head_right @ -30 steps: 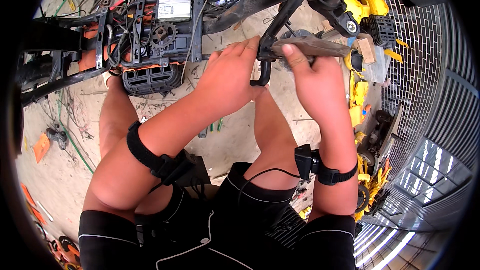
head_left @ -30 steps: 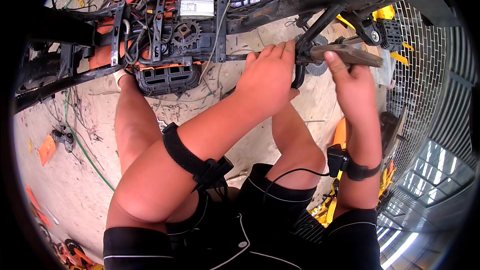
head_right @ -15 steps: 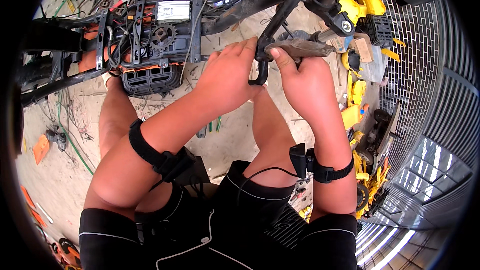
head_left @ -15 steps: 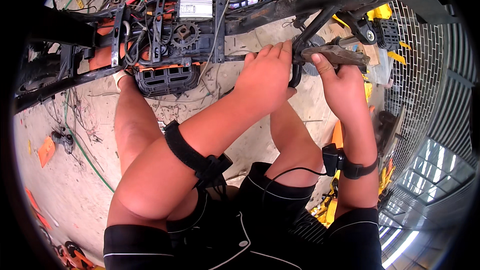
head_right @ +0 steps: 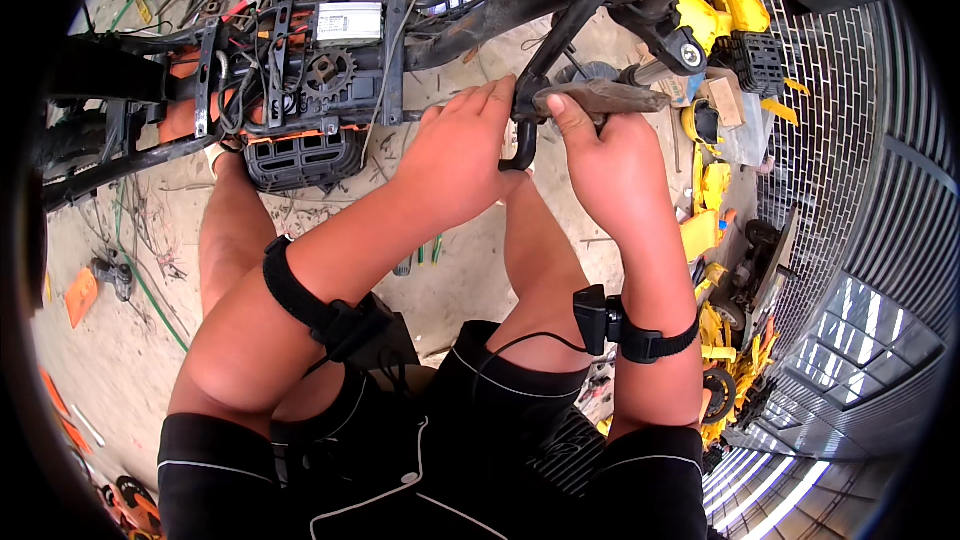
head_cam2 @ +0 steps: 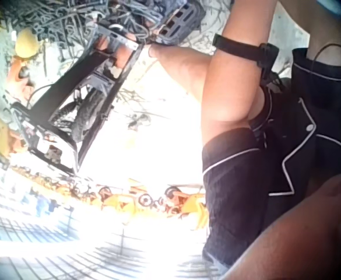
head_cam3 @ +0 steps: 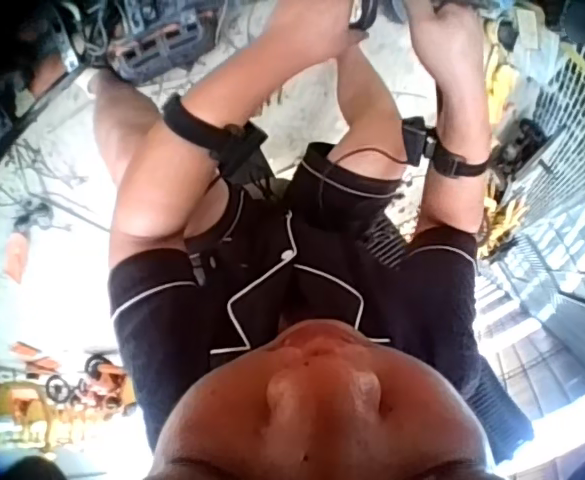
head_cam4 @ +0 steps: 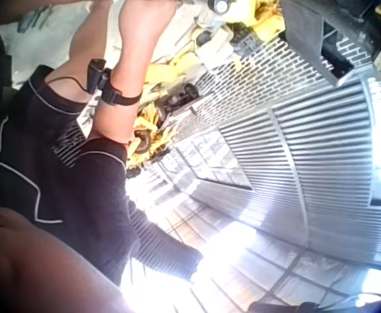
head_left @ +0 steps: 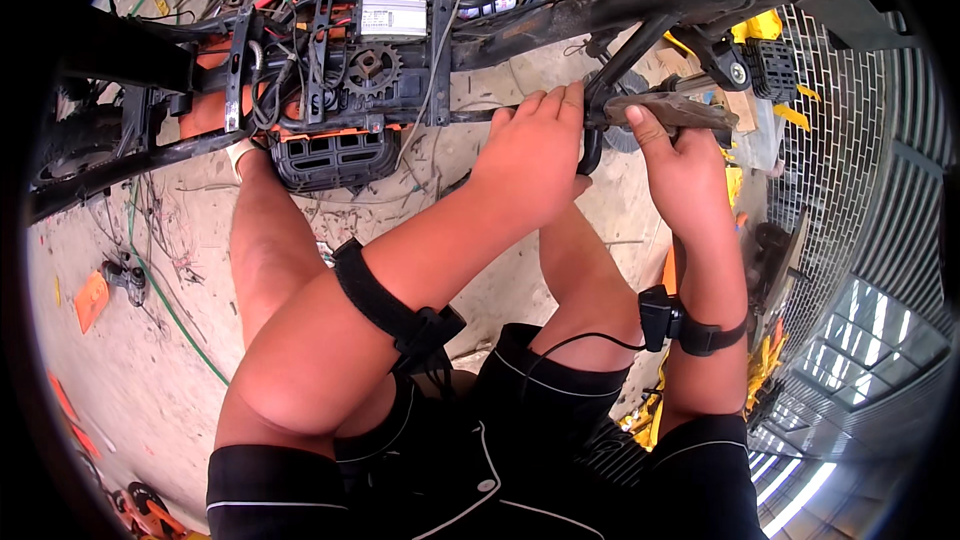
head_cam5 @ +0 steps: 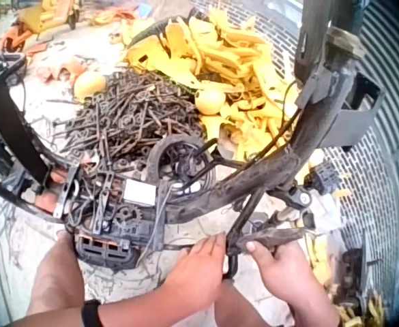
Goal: The person holds a metal vehicle component and uses a hammer to tap a small metal pin into a hole on the part while sitting on the floor.
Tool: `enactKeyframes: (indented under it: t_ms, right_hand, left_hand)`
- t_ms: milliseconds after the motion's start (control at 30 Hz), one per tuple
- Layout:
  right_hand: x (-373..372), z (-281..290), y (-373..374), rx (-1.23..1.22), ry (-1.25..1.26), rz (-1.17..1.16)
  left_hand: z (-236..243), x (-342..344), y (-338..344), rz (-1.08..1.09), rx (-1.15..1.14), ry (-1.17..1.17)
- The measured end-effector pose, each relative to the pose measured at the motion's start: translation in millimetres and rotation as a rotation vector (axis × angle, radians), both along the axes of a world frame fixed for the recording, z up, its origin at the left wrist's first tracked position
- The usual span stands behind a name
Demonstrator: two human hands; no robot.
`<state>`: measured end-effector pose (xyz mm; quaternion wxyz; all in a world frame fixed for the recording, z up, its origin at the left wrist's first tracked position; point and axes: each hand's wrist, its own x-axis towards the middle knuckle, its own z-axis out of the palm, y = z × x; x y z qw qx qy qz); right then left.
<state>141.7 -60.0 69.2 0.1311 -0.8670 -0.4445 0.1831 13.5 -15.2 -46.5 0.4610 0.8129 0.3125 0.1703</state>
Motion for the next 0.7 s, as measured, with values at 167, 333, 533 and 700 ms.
enactKeyframes:
  t_ms: [167, 333, 533, 700]
  right_hand:
    - [-1.1, 20.6, 0.4, 0.126, -0.014, -0.094]
    - [6.1, -14.3, -6.0, 0.109, -0.020, 0.030]
    - [2.5, 5.5, 0.1, -0.056, -0.065, 0.054]
    - [-7.6, 23.9, -0.9, 0.209, 0.014, -0.091]
  left_hand:
    - [0.2, -1.0, 1.2, -0.003, 0.008, 0.012]
    - [0.6, 1.1, -0.8, -0.006, 0.004, -0.006]
    - [2.6, -0.3, 2.0, -0.011, -0.014, 0.001]
    - [1.8, -0.5, 1.5, -0.011, -0.012, 0.005]
